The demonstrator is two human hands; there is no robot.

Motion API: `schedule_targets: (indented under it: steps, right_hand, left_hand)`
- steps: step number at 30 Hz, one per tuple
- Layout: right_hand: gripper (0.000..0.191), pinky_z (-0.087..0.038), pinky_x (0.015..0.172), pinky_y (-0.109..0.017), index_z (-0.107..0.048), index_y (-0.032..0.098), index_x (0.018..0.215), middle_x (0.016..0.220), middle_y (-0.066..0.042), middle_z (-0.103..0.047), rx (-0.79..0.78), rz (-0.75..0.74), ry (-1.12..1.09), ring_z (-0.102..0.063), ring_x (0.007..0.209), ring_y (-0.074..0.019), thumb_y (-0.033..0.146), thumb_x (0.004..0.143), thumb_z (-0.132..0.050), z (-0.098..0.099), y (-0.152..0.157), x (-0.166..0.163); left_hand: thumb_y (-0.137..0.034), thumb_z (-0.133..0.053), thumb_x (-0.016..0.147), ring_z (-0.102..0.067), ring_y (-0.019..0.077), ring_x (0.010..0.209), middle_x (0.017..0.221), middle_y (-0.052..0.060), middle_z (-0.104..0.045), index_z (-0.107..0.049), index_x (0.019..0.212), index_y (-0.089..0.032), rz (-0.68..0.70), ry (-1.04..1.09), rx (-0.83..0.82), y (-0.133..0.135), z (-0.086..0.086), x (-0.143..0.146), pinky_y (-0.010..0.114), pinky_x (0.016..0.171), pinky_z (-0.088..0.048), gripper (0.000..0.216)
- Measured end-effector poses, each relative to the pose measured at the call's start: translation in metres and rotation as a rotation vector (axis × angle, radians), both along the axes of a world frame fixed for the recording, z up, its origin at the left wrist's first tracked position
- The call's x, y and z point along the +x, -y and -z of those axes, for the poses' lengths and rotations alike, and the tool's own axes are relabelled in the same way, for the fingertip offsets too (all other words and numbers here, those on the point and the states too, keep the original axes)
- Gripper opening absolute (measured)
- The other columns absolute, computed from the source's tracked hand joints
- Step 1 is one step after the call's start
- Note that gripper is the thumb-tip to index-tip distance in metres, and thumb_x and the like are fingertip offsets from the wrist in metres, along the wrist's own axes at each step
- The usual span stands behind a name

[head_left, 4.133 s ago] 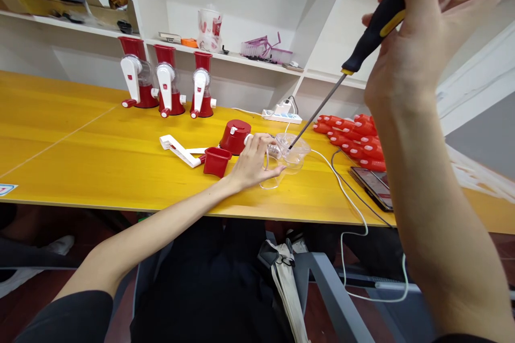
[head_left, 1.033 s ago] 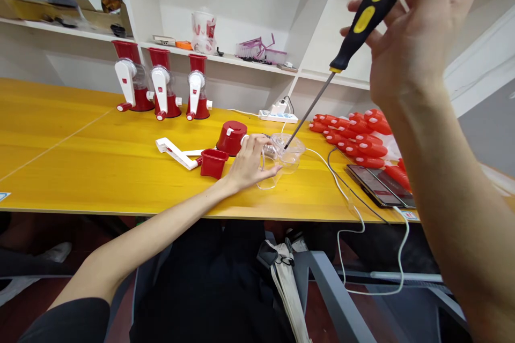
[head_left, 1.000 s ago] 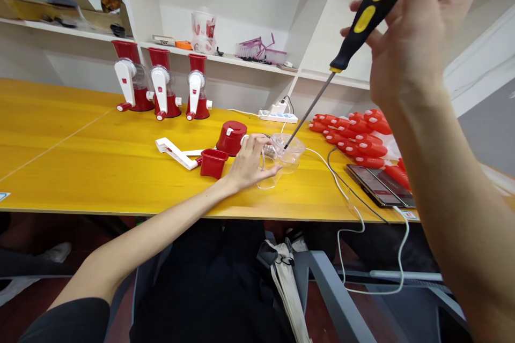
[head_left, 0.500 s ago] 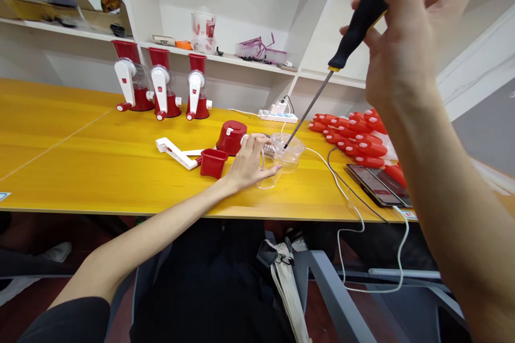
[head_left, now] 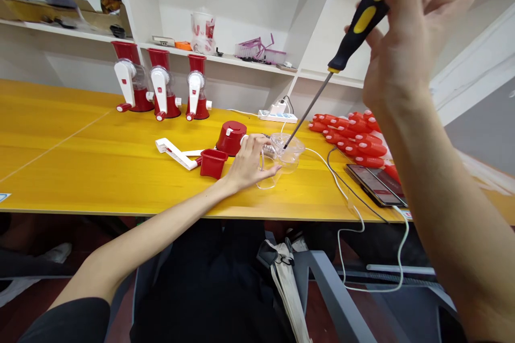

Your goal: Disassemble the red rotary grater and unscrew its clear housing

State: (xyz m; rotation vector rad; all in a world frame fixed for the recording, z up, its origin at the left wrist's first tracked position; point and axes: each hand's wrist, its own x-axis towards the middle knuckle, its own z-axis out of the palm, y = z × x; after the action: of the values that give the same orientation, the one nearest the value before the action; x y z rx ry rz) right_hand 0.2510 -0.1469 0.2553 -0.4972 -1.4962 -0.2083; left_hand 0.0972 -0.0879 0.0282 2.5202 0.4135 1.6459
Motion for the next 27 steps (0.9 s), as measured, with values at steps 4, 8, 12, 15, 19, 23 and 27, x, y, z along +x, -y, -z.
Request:
schedule_targets:
  steps: [4, 8, 12, 15, 19, 23, 27]
  right_hand:
    - [0.015, -0.036, 0.056, -0.020, -0.070, 0.032, 0.088, 0.081, 0.004, -0.060, 0.025, -0.010, 0.047, -0.050, 0.062, -0.0043, 0.028, 0.074, -0.073, -0.002, -0.003, 0.005]
    - [0.024, -0.030, 0.050, -0.021, -0.069, 0.033, 0.090, 0.079, 0.002, -0.059, -0.028, -0.006, -0.037, -0.058, 0.066, -0.0094, 0.019, 0.077, -0.055, 0.001, -0.002, 0.000]
    - [0.012, -0.036, 0.054, -0.022, -0.065, 0.033, 0.089, 0.088, 0.005, -0.060, 0.005, -0.001, -0.017, -0.054, 0.063, -0.0053, 0.028, 0.078, -0.068, 0.002, 0.001, -0.004]
    - [0.015, -0.040, 0.058, -0.021, -0.065, 0.032, 0.090, 0.088, 0.005, -0.058, 0.017, 0.030, 0.022, -0.048, 0.061, -0.0035, 0.028, 0.077, -0.073, -0.001, 0.001, -0.001]
    - [0.020, -0.050, 0.063, -0.025, -0.066, 0.030, 0.090, 0.087, 0.002, -0.059, -0.004, -0.016, -0.011, -0.062, 0.074, -0.0100, 0.016, 0.079, -0.057, -0.001, 0.001, 0.000]
    - [0.019, -0.054, 0.064, -0.027, -0.063, 0.028, 0.088, 0.084, 0.002, -0.061, -0.023, -0.053, -0.105, -0.069, 0.081, -0.0143, 0.017, 0.081, -0.049, 0.002, 0.004, -0.005]
    - [0.008, -0.053, 0.058, -0.022, -0.061, 0.028, 0.088, 0.080, 0.004, -0.058, -0.020, 0.075, -0.057, -0.064, 0.076, -0.0088, 0.025, 0.082, -0.064, 0.004, 0.007, -0.005]
  left_hand:
    - [-0.037, -0.075, 0.082, -0.054, 0.0259, 0.115, 0.118, 0.009, -0.053, -0.041, 0.118, -0.021, -0.004, -0.006, -0.009, 0.001, 0.000, 0.000, 0.045, 0.100, -0.049, 0.052]
    - [-0.037, -0.075, 0.082, -0.054, 0.0266, 0.116, 0.118, 0.009, -0.054, -0.040, 0.118, -0.022, -0.003, -0.011, -0.016, 0.001, -0.001, 0.000, 0.046, 0.100, -0.050, 0.052]
    - [-0.036, -0.075, 0.082, -0.054, 0.0262, 0.114, 0.118, 0.009, -0.054, -0.040, 0.119, -0.022, 0.004, 0.001, -0.001, 0.001, 0.000, 0.000, 0.046, 0.099, -0.050, 0.052]
    - [-0.036, -0.075, 0.082, -0.054, 0.0259, 0.114, 0.118, 0.009, -0.053, -0.041, 0.118, -0.021, 0.002, -0.002, -0.006, 0.001, 0.000, 0.000, 0.046, 0.099, -0.050, 0.052]
    - [-0.036, -0.074, 0.083, -0.054, 0.0261, 0.115, 0.120, 0.009, -0.053, -0.040, 0.119, -0.022, 0.001, -0.013, -0.022, 0.001, 0.000, 0.000, 0.047, 0.099, -0.050, 0.052]
    - [-0.036, -0.075, 0.082, -0.053, 0.0262, 0.116, 0.118, 0.009, -0.054, -0.040, 0.119, -0.022, 0.004, -0.003, -0.002, 0.001, 0.000, 0.000, 0.047, 0.099, -0.050, 0.053]
    - [-0.036, -0.075, 0.082, -0.054, 0.0258, 0.115, 0.118, 0.008, -0.054, -0.040, 0.118, -0.021, 0.008, 0.010, 0.006, 0.001, 0.000, 0.000, 0.046, 0.099, -0.050, 0.052]
